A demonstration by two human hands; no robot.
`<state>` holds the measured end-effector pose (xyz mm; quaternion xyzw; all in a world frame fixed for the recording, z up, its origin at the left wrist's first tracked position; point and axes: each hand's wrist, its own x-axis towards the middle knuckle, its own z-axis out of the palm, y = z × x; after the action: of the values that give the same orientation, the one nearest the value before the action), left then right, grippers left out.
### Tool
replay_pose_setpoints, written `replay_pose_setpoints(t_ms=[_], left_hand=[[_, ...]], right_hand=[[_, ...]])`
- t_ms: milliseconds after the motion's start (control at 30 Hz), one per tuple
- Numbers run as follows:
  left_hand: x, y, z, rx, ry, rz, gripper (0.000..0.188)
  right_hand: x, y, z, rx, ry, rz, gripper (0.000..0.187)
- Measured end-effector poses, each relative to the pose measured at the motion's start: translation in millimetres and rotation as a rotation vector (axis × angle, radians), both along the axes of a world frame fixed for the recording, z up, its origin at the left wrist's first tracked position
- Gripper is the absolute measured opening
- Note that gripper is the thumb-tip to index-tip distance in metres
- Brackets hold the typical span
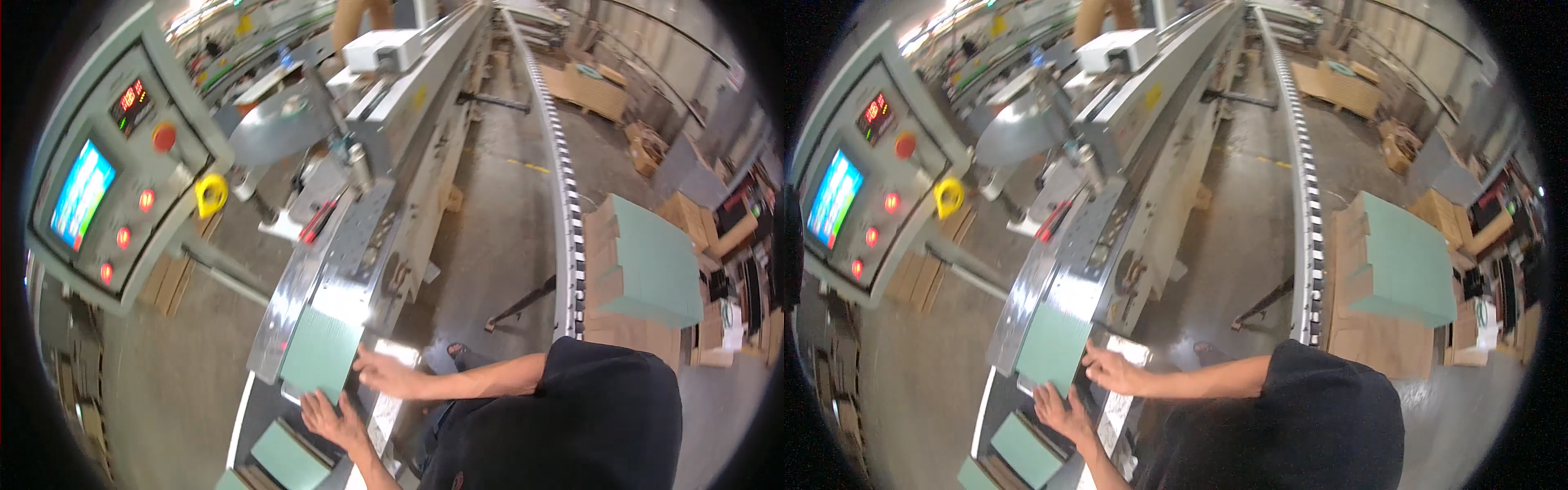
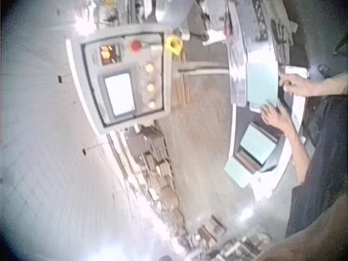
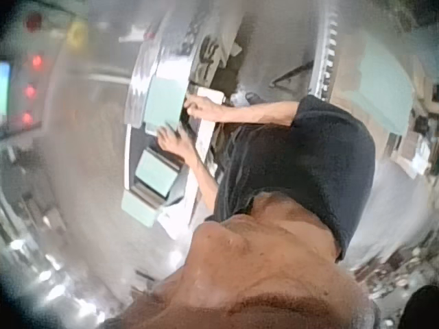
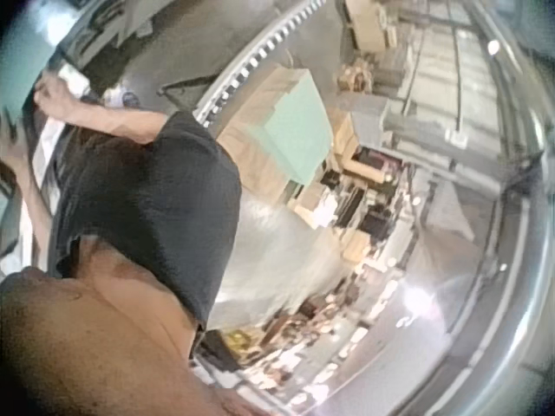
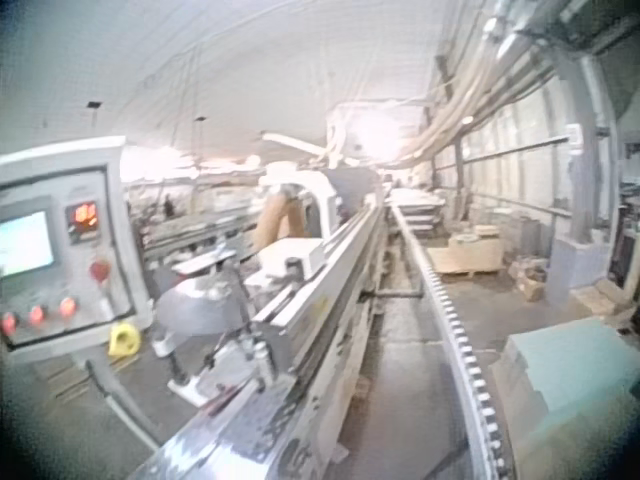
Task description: The person repeatedly places light green rectangular panels onto a machine table, aligns them, and pushes them through a processing mechanism. After processing, the person stacks the panels on a nearby wooden pallet. The person also gathers a stack of processed panels from the pallet and returns them to the machine table to continue the cycle.
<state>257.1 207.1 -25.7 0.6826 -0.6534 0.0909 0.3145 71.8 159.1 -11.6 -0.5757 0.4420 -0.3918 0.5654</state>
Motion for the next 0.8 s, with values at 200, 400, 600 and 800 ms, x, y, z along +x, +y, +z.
replay_pose_setpoints(t_ms=[200,400,600,800], left_hand=[[-28.3,-16.8,11.3,0.046,0.059,0.018,0.047],[-76.4,-58.7,19.7,0.096,0.091,-0.014,0.048],[-128.1,-109.1,16.2,0.047,0.097,-0.096,0.050],[-188.0,-167.2,24.8,0.052,0.056,-0.114,0.049]], right_hand=[[-16.9,-11.9,6.1,0.017,-0.144,-0.120,0.041],[-66.0,-53.0,5.7,-0.033,-0.050,-0.064,0.062],[-111.5,-98.2,14.7,-0.038,-0.114,-0.187,0.052],[-166.9,-148.8,3.7,-0.002,-0.100,-0.242,0.060]])
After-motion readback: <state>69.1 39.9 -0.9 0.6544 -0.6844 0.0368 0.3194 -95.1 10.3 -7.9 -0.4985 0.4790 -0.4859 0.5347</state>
